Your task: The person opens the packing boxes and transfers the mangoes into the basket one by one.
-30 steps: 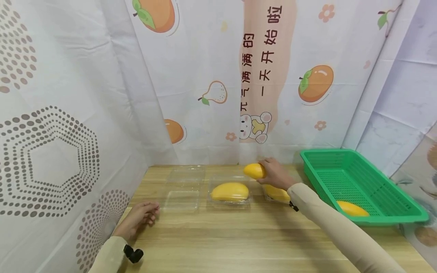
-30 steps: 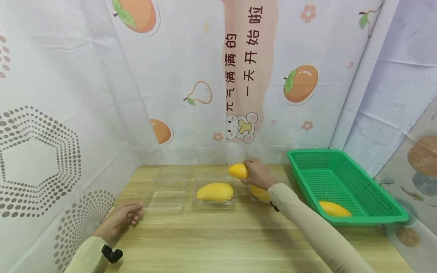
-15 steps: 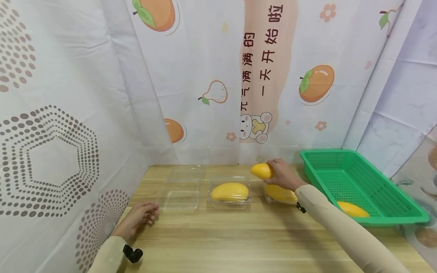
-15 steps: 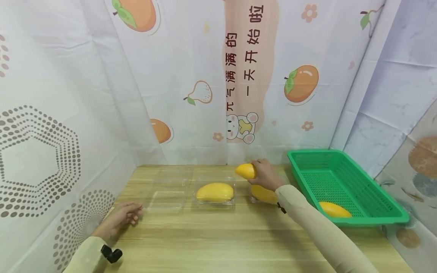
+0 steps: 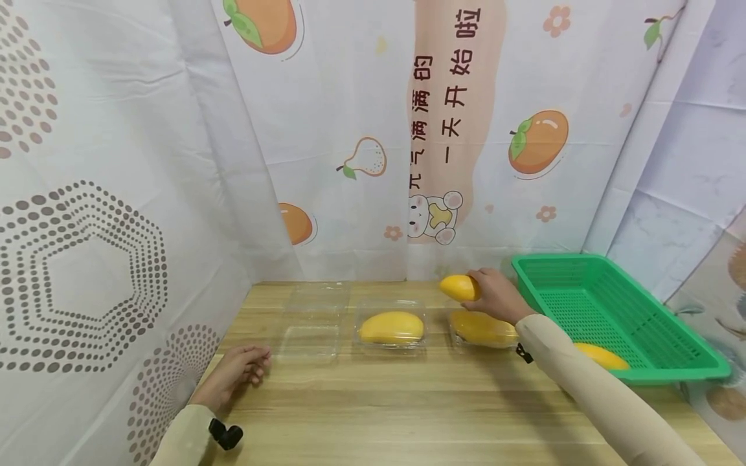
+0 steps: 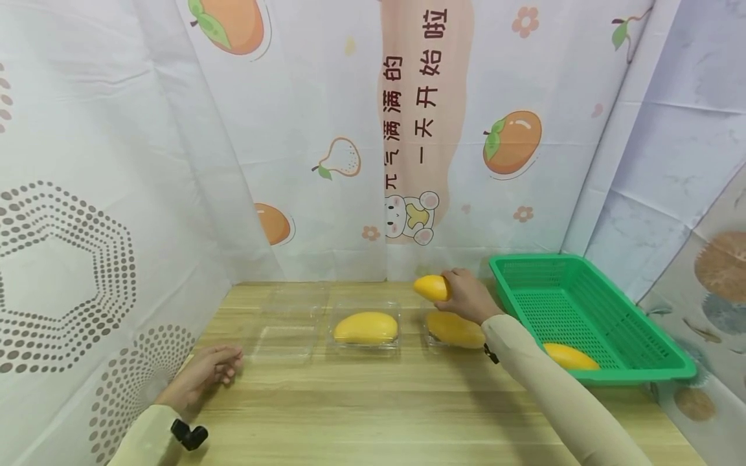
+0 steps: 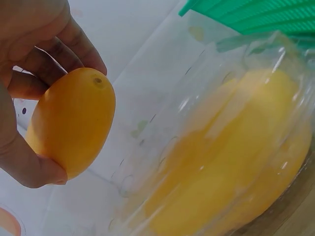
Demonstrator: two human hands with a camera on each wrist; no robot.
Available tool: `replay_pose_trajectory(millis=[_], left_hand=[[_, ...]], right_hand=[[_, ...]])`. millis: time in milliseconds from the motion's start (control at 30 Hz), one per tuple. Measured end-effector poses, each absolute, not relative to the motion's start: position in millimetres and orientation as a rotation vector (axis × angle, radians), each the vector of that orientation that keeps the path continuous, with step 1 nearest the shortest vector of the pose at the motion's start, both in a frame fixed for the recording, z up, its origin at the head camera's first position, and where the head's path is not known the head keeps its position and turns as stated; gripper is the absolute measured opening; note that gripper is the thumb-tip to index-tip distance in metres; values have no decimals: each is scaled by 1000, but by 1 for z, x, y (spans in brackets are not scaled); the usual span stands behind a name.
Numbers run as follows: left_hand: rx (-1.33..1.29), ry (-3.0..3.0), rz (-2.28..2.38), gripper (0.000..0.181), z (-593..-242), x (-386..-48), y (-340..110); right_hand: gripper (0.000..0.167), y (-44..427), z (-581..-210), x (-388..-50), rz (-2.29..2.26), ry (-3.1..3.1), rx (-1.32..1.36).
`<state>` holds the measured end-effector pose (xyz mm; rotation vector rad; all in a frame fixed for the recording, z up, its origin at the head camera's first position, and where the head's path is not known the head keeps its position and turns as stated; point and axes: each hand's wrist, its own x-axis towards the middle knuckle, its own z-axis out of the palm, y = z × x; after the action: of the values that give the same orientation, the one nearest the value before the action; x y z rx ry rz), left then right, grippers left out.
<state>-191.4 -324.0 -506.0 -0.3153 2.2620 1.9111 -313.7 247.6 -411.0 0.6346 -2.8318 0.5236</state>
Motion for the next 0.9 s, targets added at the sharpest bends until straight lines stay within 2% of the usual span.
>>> replay_pose_trajectory(millis=[900], left_hand=[[-271,2253,1921,33,-506,-191,-325]], right_hand=[[59,293,-403,-304,481,-2760,623]])
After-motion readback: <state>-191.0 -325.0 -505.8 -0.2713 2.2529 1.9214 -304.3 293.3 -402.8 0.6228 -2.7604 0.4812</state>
